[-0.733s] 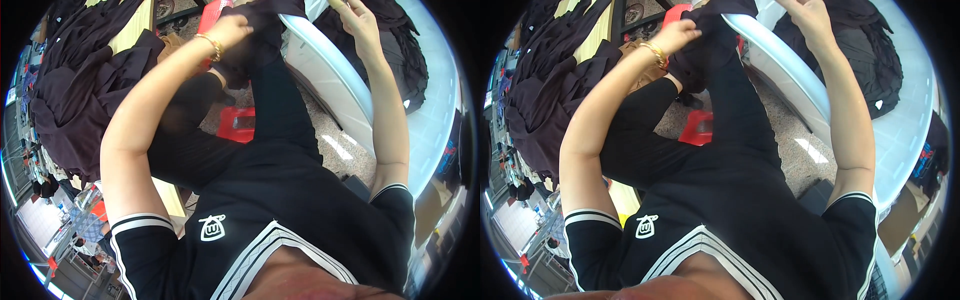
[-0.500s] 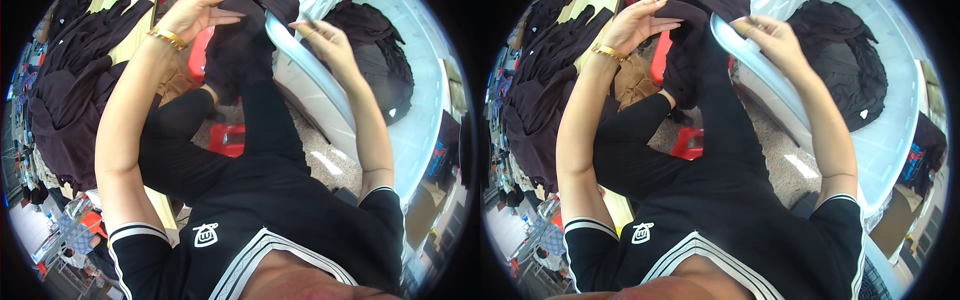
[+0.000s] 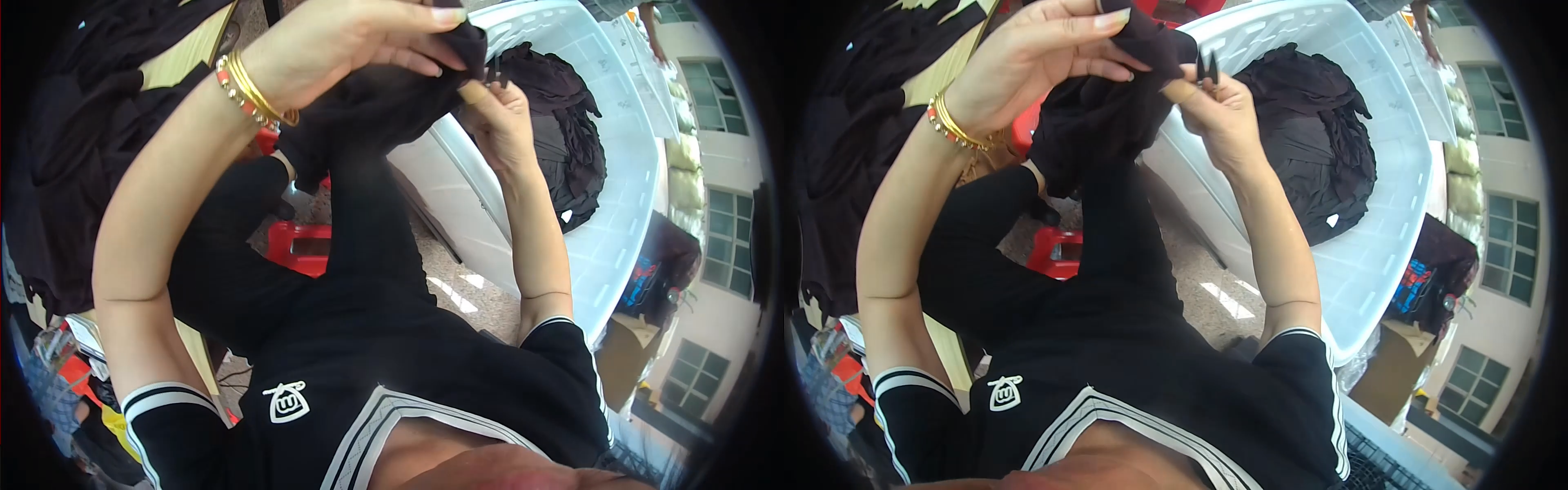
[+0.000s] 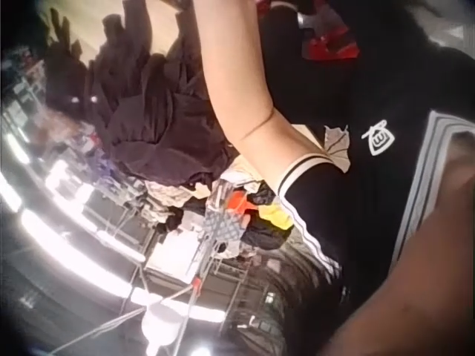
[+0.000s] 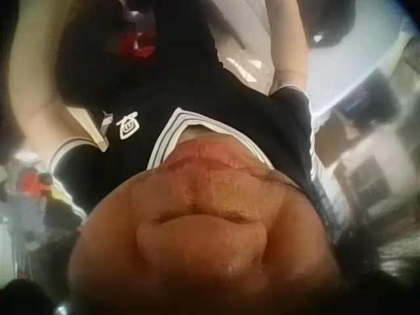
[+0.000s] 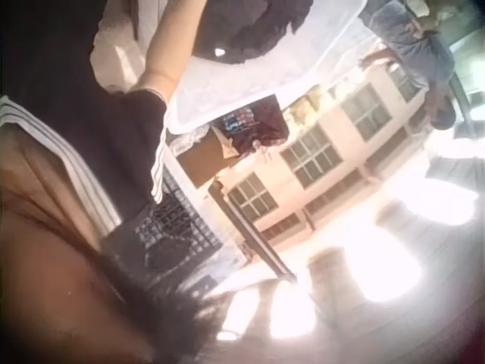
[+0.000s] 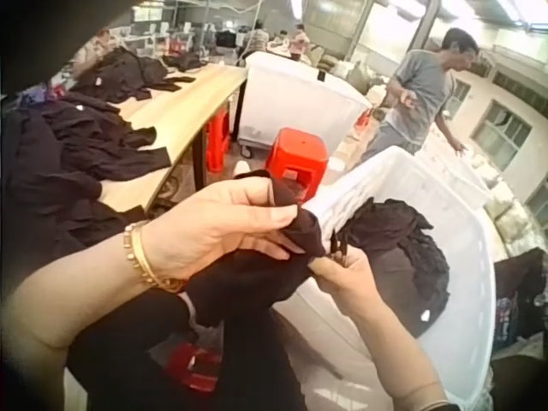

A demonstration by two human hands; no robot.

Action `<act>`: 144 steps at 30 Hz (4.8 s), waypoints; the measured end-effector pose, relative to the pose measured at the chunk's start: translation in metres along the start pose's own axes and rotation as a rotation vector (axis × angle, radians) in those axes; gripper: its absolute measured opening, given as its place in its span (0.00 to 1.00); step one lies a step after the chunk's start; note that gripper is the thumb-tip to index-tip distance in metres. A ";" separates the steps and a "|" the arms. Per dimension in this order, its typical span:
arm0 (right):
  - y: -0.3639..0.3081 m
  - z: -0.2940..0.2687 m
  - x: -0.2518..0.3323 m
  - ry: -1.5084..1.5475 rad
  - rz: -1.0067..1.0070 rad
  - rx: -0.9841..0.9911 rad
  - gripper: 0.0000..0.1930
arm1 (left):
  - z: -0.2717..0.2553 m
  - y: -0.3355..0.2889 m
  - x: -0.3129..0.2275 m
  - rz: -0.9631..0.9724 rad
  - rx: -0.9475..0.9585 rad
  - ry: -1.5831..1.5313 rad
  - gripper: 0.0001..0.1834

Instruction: Trimming loose threads from black garments using a pair of small thread snips.

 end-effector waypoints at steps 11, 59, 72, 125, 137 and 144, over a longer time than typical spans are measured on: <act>0.000 -0.043 0.053 0.394 -0.214 0.070 0.22 | 0.067 -0.036 -0.002 -0.033 0.819 0.749 0.12; -0.005 0.013 0.069 -0.627 -0.407 0.273 0.10 | -0.022 0.010 0.077 -0.149 0.000 0.606 0.24; 0.003 -0.014 0.079 -0.891 -0.381 0.307 0.13 | -0.028 0.008 0.078 -0.226 -0.157 0.198 0.14; -0.002 0.020 0.032 -1.061 -0.454 0.262 0.13 | -0.023 0.012 0.091 -0.160 -0.165 0.109 0.11; -0.003 0.017 0.030 -0.940 -0.392 0.224 0.13 | -0.020 0.015 0.099 -0.214 -0.073 -0.143 0.09; -0.002 0.015 0.027 -0.895 -0.402 0.255 0.14 | -0.023 0.014 0.103 -0.319 -0.071 -0.159 0.08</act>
Point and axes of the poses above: each hand's wrist, its own y-axis towards the middle knuckle, its own z-axis out of the palm, x = y × z, the point moved 4 cm from there along y, towards the middle knuckle, and after that the axes turned 11 degrees about y, right-handed, at the moved point
